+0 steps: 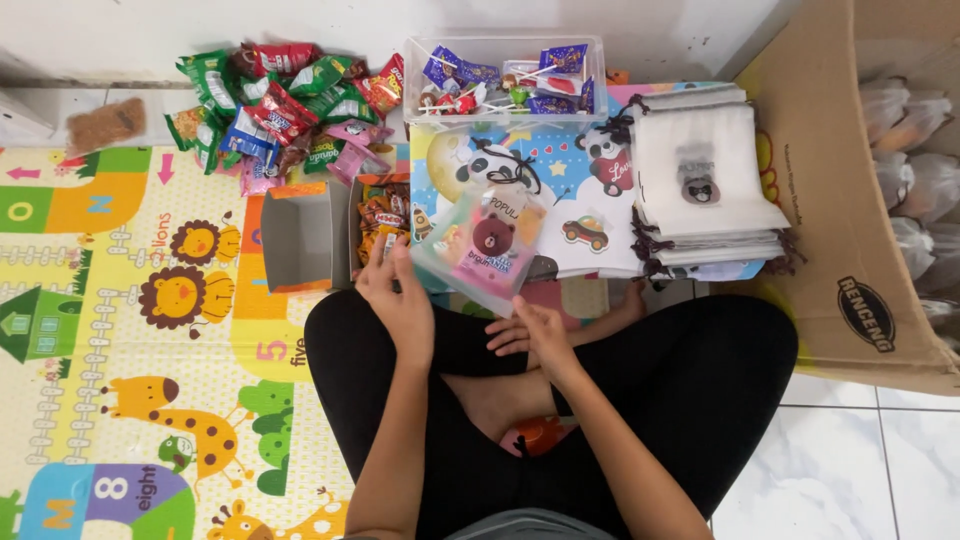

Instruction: The person is packing various small snack packets, such as candies and chips, into small decorated plastic bags while sitting on the floor.

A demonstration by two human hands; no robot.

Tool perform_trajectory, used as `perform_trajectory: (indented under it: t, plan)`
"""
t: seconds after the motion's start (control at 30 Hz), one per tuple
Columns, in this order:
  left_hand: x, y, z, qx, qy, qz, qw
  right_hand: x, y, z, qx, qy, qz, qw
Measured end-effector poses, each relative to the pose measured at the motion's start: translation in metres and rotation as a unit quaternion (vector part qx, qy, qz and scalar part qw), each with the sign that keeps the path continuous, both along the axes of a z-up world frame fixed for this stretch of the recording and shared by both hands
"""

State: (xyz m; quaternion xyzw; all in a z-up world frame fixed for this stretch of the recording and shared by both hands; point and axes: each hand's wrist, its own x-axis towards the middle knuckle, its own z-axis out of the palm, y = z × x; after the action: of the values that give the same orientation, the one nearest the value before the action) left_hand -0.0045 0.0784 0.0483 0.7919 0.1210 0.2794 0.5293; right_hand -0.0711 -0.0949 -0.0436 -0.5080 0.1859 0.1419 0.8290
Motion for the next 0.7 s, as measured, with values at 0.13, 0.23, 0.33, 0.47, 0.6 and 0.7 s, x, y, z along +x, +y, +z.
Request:
perform_trajectory:
  t: [0.13,0.23,0.33,0.47,0.6,0.7]
  plan:
    - [0.006,-0.005,-0.014,-0.083,0.165,-0.045,0.982,0.007,0.003,0.016,0.007,-0.018,0.003,1.0]
    - [0.007,-0.005,-0.015,-0.154,0.14,-0.051,0.977,0.005,0.009,0.025,0.007,-0.017,-0.001,1.0]
    - [0.012,-0.003,-0.032,-0.261,0.155,-0.032,0.952,0.005,0.014,0.024,0.033,-0.006,-0.016,0.999]
    - [0.023,0.008,-0.093,-0.316,0.14,-0.012,0.938,0.004,0.016,0.013,0.035,0.005,-0.031,0.999]
    - [0.003,-0.014,0.011,-0.338,0.067,-0.008,0.939,0.003,0.013,0.0,0.004,-0.005,-0.041,0.999]
    - [0.005,-0.013,-0.001,-0.307,0.02,-0.015,0.951,0.006,0.007,0.001,-0.036,-0.042,-0.06,0.997]
